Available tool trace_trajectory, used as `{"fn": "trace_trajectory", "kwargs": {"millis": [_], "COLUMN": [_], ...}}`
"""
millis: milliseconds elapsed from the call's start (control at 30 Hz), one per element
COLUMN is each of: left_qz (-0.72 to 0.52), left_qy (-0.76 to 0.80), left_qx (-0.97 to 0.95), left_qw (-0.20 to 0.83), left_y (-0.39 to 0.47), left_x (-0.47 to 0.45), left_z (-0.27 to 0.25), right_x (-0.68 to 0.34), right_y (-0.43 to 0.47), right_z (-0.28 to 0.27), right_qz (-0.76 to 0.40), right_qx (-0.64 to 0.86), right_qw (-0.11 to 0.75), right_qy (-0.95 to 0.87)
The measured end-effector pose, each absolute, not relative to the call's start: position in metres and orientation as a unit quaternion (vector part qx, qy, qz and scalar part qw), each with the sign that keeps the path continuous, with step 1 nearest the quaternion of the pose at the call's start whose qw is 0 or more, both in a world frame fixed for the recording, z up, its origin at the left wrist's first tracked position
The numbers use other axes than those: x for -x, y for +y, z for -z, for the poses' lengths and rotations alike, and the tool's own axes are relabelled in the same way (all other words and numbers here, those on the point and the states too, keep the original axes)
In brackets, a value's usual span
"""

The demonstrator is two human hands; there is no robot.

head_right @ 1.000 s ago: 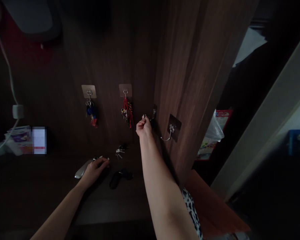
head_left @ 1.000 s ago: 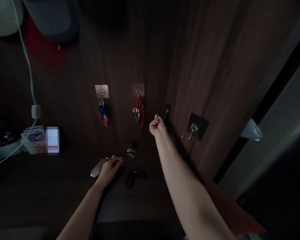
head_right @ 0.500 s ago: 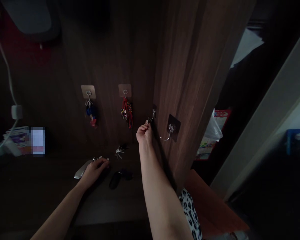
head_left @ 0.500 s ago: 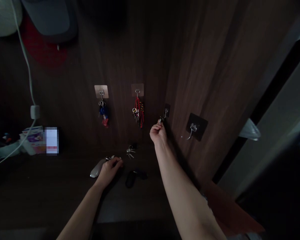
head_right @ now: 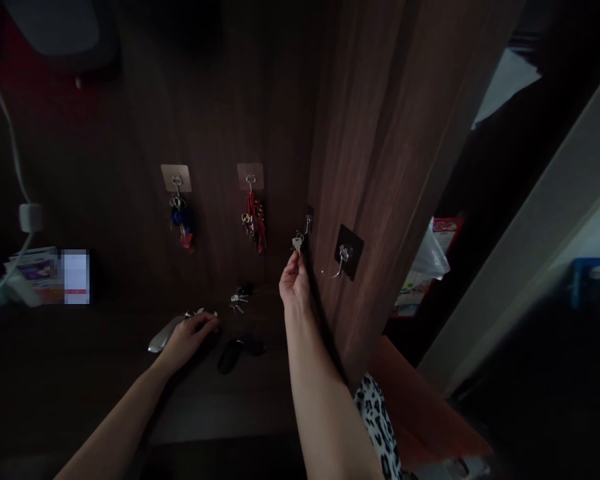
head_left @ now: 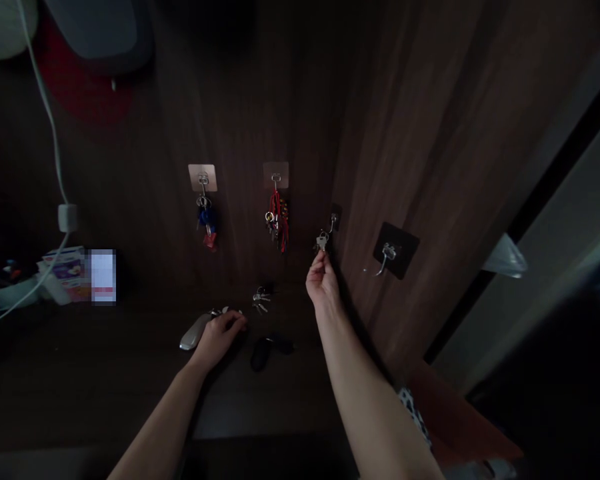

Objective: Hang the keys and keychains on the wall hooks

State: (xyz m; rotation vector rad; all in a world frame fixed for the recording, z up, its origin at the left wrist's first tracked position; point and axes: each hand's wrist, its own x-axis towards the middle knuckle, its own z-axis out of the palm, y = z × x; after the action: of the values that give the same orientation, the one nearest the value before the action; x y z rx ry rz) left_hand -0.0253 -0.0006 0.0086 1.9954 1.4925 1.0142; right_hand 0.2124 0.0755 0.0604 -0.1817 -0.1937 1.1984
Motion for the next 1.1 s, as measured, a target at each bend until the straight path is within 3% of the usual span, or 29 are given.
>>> {"fn": "trace_trajectory", "kwargs": {"millis": [533,900,1100], "left_qz": [-0.353,-0.356,-0.357], "left_qy": [0.548,0.554,0.552], "left_qx": [-0.727,-0.721,-0.723], "left_qw": [0.216,0.216,0.212], "left_y": [0.000,-0.002,-0.002], "left_x": [0.025,0.024,0.025], "left_z": [-0.008,-0.010,-0.010], "right_x": [-0.200,-0.172,-0.163], "right_y": [0.063,0.059,0.065], "right_z": [-0.017,-0.002,0.011], "right_qz": [-0.551,-0.529,-0.451], "right_qx": [0.198,0.326,0.406], "right_qw": [0.809,0.744,0.696], "right_qy": [-0.063,-0.246,-0.385]}}
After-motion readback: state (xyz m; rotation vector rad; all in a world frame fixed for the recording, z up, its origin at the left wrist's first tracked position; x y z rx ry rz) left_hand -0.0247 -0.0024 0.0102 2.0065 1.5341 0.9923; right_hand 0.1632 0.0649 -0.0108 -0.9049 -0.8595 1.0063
